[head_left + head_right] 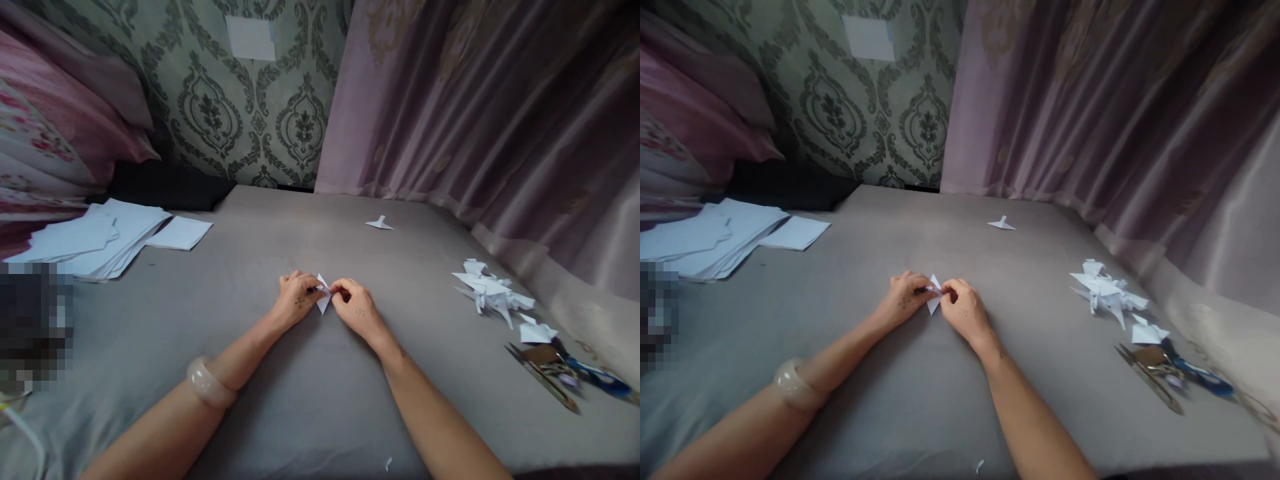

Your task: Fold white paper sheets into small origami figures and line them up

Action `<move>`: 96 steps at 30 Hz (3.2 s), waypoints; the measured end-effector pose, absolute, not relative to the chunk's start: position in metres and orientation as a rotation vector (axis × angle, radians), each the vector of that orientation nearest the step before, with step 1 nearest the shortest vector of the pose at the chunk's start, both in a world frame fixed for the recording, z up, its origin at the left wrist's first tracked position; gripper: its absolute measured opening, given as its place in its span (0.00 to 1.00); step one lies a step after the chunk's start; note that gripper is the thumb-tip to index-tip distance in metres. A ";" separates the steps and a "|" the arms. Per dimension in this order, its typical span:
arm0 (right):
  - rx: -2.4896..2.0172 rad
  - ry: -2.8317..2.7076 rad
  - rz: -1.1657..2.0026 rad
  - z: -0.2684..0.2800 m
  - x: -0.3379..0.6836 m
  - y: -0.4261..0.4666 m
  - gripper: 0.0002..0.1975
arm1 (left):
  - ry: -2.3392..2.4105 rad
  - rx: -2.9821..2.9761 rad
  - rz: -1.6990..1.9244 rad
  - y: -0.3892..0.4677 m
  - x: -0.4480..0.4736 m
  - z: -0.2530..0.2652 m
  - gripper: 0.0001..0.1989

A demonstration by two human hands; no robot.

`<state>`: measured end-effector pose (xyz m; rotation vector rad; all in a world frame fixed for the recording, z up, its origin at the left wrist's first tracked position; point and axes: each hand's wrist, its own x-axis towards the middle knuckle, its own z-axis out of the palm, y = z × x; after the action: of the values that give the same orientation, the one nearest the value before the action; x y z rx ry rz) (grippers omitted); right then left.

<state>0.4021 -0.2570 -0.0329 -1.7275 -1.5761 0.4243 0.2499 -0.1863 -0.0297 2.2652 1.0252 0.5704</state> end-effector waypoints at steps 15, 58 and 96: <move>-1.825 -1.478 0.437 -0.025 0.391 -0.249 0.13 | 1.007 2.358 0.595 -0.186 0.252 -0.035 0.09; -1.903 -0.855 1.281 -0.012 0.404 -0.244 0.07 | 0.894 2.329 0.546 -0.187 0.251 -0.029 0.09; -1.798 -0.952 1.184 -0.024 0.415 -0.252 0.05 | 1.475 2.073 0.646 -0.180 0.231 -0.031 0.25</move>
<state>0.4151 -0.2516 -0.0244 -1.7984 -0.9523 1.1838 0.2312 -0.1803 -0.0308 2.0729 1.4747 0.6460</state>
